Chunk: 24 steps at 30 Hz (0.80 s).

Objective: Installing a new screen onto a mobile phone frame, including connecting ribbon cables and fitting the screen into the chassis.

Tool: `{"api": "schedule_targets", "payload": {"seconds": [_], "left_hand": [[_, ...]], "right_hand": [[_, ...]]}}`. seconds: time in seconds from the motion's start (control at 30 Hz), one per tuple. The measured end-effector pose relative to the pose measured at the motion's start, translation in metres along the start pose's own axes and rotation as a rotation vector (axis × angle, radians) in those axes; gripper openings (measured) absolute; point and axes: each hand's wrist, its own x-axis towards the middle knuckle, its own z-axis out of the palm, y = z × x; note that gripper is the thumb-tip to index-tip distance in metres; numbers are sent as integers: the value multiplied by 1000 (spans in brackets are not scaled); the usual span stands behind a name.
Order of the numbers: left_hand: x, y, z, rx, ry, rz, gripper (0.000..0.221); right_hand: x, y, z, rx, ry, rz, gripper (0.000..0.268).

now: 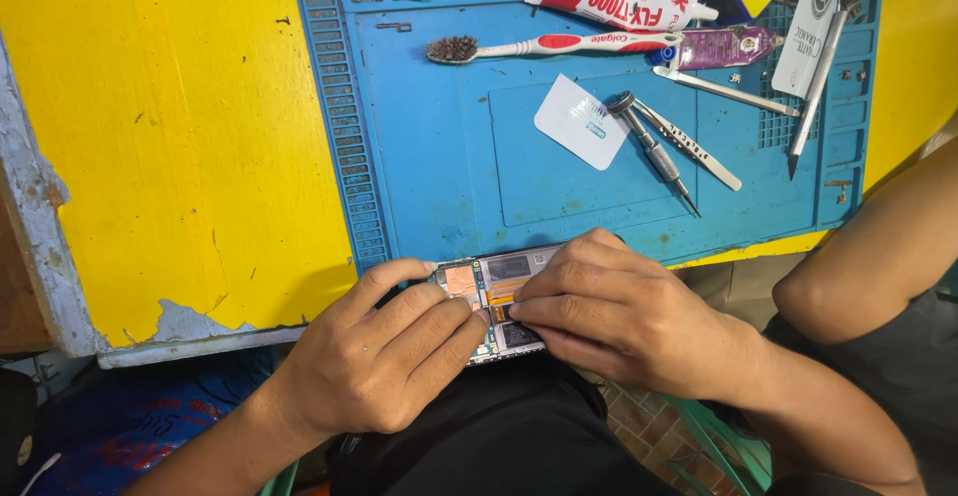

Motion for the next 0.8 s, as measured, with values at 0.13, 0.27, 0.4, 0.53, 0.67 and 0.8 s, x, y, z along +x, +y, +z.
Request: {"api": "schedule_targets", "payload": {"seconds": [0.13,0.27,0.4,0.53,0.67,0.8], "left_hand": [[2,-1,-1,2,-12,2,15],[1,-2,0,13,-31,11,18],[1,-4,1,23,-32,28,19],[3,-5,0,47,-52,47,19],[6,-6,-1,53,-75,63,21],[6,-7,0,55,-81,69,21]], "right_hand": [[2,0,-1,-14,-44,-6,17],[1,0,-2,-49,-80,-11,20],[3,-1,-3,-78,-121,-6,20],[6,-2,-4,-70,-121,-15,17],[6,-1,-3,-67,-125,-29,16],[6,0,-2,-72,-127,-32,15]]}}
